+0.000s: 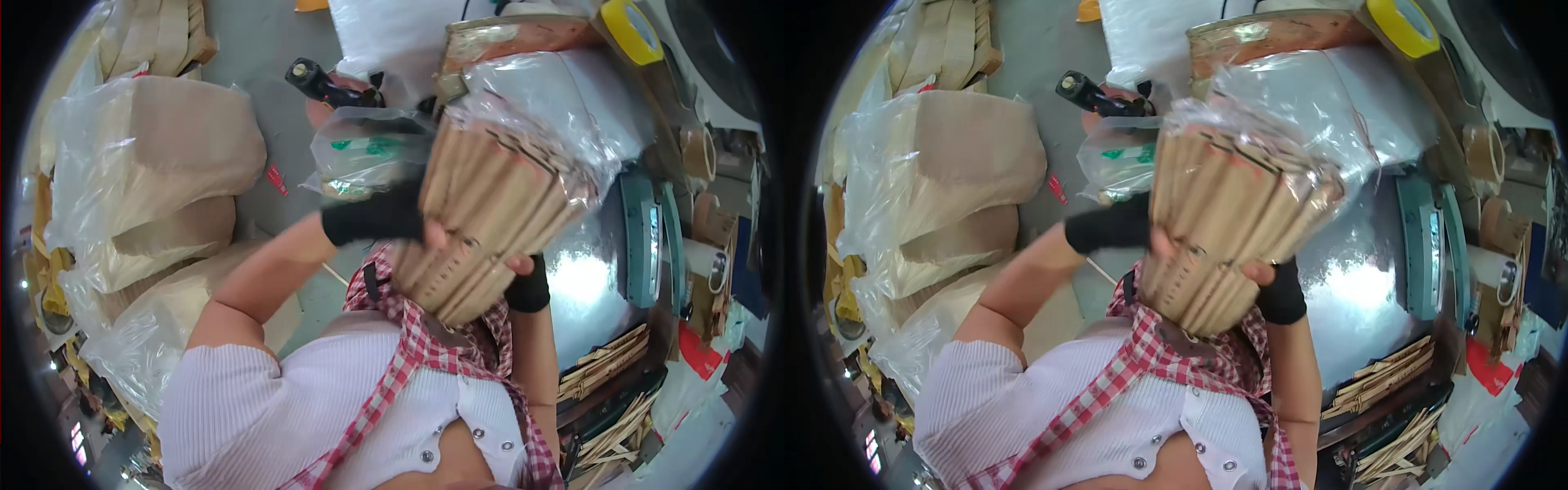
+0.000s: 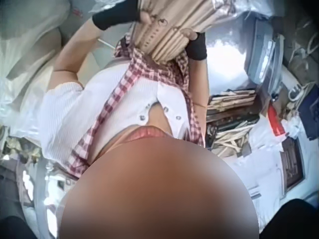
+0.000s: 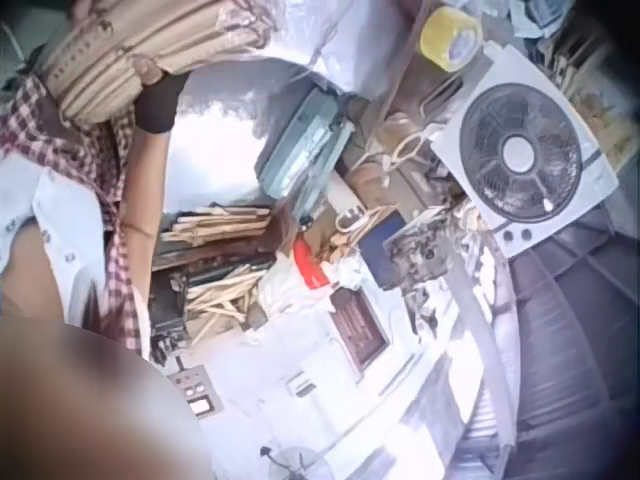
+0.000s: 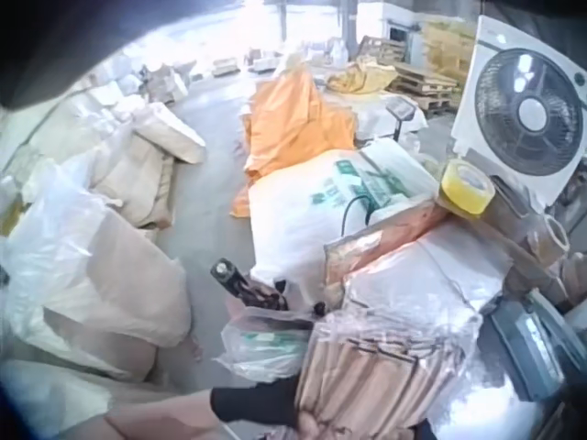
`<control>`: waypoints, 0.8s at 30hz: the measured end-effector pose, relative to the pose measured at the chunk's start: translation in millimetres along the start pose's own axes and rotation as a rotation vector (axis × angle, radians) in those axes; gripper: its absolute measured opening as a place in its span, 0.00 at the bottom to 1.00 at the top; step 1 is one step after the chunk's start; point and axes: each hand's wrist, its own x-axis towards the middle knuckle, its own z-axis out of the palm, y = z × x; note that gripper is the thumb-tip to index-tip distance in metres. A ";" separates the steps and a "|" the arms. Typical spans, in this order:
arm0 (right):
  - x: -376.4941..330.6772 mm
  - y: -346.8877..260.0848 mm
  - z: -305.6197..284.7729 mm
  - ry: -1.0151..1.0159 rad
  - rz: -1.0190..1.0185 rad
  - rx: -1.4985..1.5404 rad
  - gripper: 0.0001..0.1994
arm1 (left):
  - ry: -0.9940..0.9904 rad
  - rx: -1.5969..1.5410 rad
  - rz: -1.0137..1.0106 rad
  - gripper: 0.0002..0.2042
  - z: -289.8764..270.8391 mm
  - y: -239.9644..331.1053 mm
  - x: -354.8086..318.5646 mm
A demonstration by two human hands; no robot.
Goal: Bundling and packaging thin wooden sticks into plastic bags using a heat sealer.
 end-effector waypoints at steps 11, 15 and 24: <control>156.9 20.4 151.9 0.089 -1.199 -1.016 0.44 | 0.596 1.448 -0.491 0.20 -189.6 -119.2 30.1; 142.2 98.8 178.3 -0.223 -0.894 -0.864 0.27 | 1.125 1.019 0.242 0.17 -227.5 -173.6 -35.3; 134.1 111.0 111.2 -0.781 -0.624 -0.937 0.40 | 0.885 0.032 -0.170 0.06 -153.6 -58.3 -119.4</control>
